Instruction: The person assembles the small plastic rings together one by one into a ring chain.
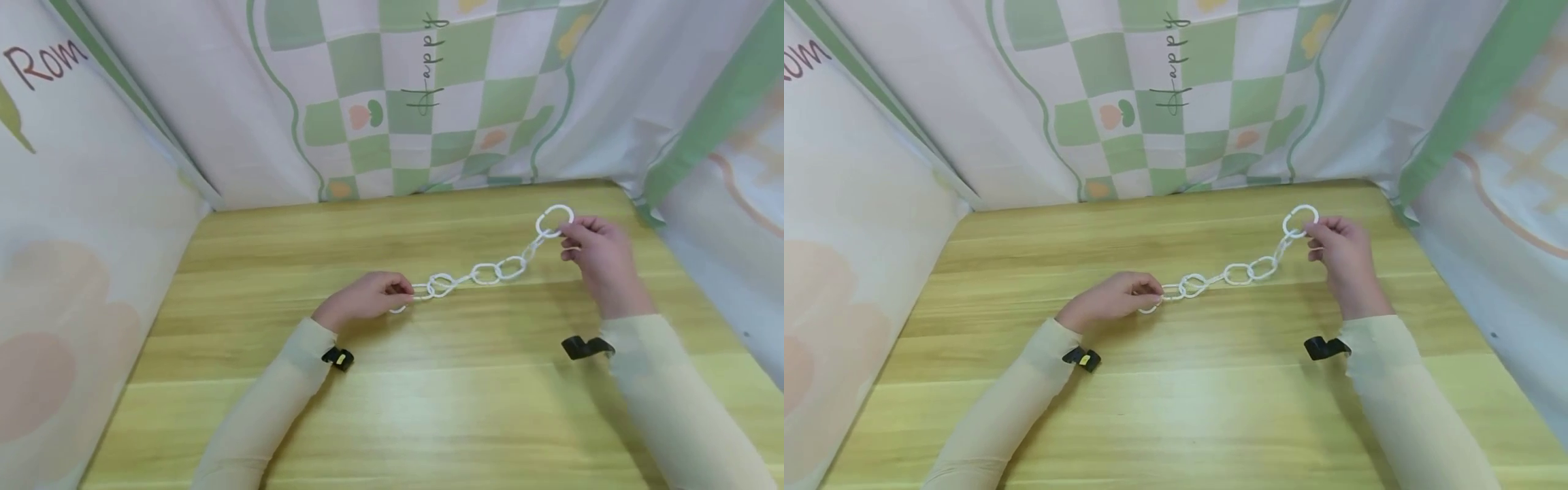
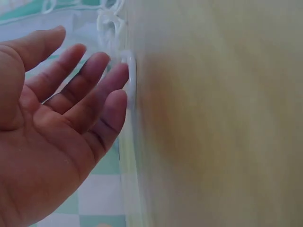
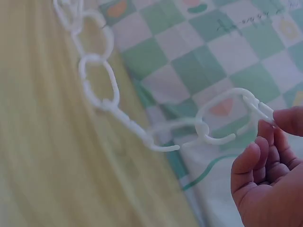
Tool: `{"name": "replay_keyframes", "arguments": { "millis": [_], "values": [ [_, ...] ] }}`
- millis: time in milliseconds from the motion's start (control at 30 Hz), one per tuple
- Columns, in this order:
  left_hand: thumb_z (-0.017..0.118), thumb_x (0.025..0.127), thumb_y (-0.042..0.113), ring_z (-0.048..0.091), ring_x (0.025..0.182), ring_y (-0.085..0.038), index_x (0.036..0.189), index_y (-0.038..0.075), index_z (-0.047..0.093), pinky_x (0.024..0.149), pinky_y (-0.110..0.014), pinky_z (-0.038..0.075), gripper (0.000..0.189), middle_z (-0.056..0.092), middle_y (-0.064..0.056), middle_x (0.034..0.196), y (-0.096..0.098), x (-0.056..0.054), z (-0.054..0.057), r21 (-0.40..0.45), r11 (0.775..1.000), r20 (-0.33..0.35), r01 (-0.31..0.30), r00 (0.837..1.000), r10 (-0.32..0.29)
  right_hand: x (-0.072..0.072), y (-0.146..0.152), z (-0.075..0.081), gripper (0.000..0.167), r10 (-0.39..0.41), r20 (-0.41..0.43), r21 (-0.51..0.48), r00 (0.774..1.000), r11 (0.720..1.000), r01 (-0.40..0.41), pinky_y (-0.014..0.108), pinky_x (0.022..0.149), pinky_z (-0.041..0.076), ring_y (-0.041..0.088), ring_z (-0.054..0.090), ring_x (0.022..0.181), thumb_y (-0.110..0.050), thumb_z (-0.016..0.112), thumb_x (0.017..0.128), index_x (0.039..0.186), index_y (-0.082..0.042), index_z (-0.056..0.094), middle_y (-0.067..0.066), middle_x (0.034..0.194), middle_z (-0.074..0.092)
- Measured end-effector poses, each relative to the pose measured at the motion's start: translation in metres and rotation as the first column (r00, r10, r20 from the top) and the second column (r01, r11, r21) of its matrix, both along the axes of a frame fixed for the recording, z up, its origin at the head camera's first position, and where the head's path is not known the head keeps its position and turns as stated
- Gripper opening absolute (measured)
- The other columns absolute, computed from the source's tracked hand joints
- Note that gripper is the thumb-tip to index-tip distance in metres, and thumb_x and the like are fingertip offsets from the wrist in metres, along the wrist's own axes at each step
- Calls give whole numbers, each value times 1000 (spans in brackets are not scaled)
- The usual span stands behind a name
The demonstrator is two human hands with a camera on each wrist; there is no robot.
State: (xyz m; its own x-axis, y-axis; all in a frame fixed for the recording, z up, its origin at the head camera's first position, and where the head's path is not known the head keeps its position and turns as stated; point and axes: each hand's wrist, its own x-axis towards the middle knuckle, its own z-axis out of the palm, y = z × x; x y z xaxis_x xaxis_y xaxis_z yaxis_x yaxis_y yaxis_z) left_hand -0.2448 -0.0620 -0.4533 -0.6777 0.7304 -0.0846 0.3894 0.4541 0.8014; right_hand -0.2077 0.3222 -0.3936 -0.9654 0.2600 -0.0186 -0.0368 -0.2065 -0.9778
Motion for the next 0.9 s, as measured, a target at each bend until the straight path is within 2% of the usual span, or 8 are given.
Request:
{"name": "replay_keyframes", "arguments": {
  "millis": [100,267,500,633,733,900],
  "values": [
    [61,99,27,61,90,-13,110,11,67,75,-30,51,20,68,-1,101,-11,-1,0,-1,999,4,-32,999,32,-4,7,-17,12,3,63,27,998,1000,-4,22,60,51,12,56,74,-9,71,91,92,-5,60,1,86,63],
    [61,99,30,60,88,-15,109,13,67,75,-32,51,21,68,0,100,-34,-3,1,-18,996,8,-91,996,92,-11,9,-35,12,23,116,142,993,989,-40,23,63,53,12,56,76,-10,70,92,98,-6,60,-2,89,64],
    [66,96,25,60,95,-17,110,11,66,81,-35,51,20,66,0,102,-72,-9,4,-9,985,18,-171,985,171,-18,-1,-45,15,61,167,212,984,973,-96,24,60,53,13,56,73,-11,68,93,99,-2,58,-1,85,62],
    [69,94,24,59,99,-20,112,9,65,84,-37,50,24,65,-3,104,-99,-14,5,-10,972,10,-237,972,237,-22,-10,-46,20,87,185,251,979,959,-133,24,55,50,12,56,67,-12,63,96,104,4,54,-2,80,65],
    [68,94,25,59,102,-23,115,6,64,88,-40,49,29,65,-6,107,-122,-19,5,-14,957,22,-290,957,290,-25,-15,-49,24,106,224,359,969,915,-183,25,56,50,11,55,65,-15,60,98,107,5,53,0,81,65],
    [68,94,28,57,106,-25,120,5,61,91,-43,47,35,64,-8,112,-151,-29,4,-32,933,27,-357,933,358,-26,-18,-53,29,127,327,525,937,800,-291,28,61,52,12,54,68,-20,59,98,110,6,53,5,84,61]
  ]
}}
